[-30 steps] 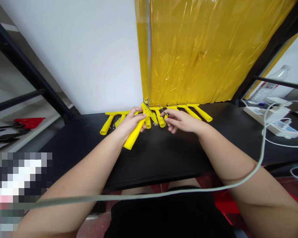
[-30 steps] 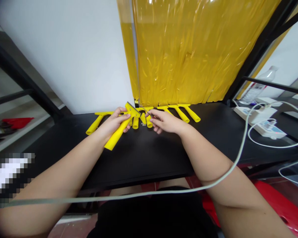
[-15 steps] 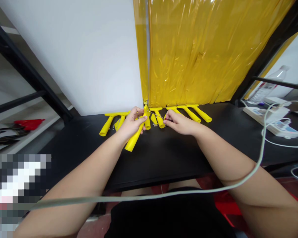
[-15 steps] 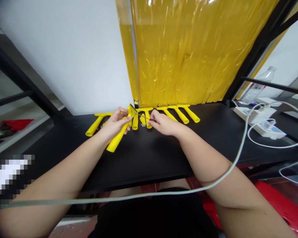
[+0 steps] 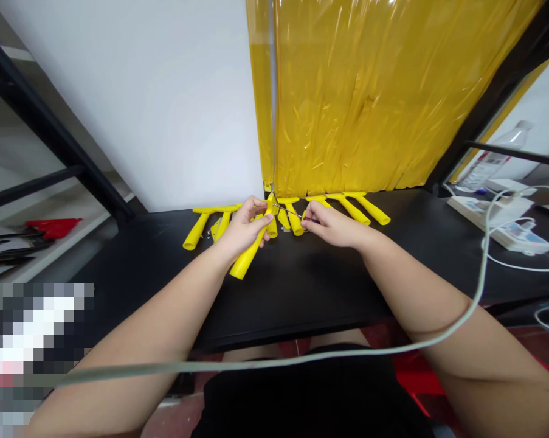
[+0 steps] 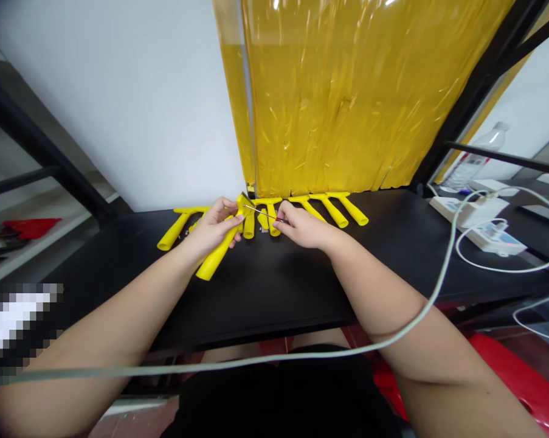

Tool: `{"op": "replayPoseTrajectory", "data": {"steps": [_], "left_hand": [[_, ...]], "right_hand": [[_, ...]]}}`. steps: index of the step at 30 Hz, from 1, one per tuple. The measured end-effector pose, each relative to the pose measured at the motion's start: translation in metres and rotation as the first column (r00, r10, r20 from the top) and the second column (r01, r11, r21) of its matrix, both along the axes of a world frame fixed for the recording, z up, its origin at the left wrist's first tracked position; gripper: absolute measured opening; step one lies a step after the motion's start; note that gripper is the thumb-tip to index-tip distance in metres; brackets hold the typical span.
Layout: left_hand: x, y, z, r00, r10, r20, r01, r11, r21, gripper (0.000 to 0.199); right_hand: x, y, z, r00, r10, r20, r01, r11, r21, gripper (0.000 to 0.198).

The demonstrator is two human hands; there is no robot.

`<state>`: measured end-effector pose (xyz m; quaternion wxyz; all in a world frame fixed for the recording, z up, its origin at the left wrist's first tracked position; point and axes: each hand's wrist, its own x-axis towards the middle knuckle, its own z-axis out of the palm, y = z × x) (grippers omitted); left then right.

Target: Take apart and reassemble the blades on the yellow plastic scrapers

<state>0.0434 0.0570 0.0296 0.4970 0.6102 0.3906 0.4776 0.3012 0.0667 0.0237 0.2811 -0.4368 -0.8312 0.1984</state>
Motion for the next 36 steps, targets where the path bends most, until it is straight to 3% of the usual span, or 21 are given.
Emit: {"op": "replayPoseTrajectory", "data": {"steps": [22, 28, 32, 36], "left_hand": [[0.000, -0.001, -0.001, 0.999, 0.018, -0.041, -0.017, 1.000, 0.018, 0.032], [-0.002, 0.004, -0.006, 0.985, 0.075, -0.156, -0.057, 0.992, 0.114, 0.028], [-0.002, 0.007, -0.011, 0.973, 0.079, -0.217, -0.048, 0.988, 0.145, 0.025], [-0.002, 0.008, -0.010, 0.974, 0.100, -0.203, -0.070, 0.986, 0.151, 0.024]], "right_hand": [[0.000, -0.002, 0.003, 1.000, -0.006, 0.001, 0.006, 1.000, -0.018, 0.019], [-0.002, 0.000, 0.006, 0.997, -0.034, -0.072, 0.033, 0.999, -0.012, 0.027], [-0.005, 0.000, 0.008, 0.978, -0.076, -0.196, 0.053, 0.991, -0.119, 0.041], [-0.008, -0.001, 0.002, 0.937, -0.078, -0.341, -0.024, 0.958, -0.285, 0.020]]}}
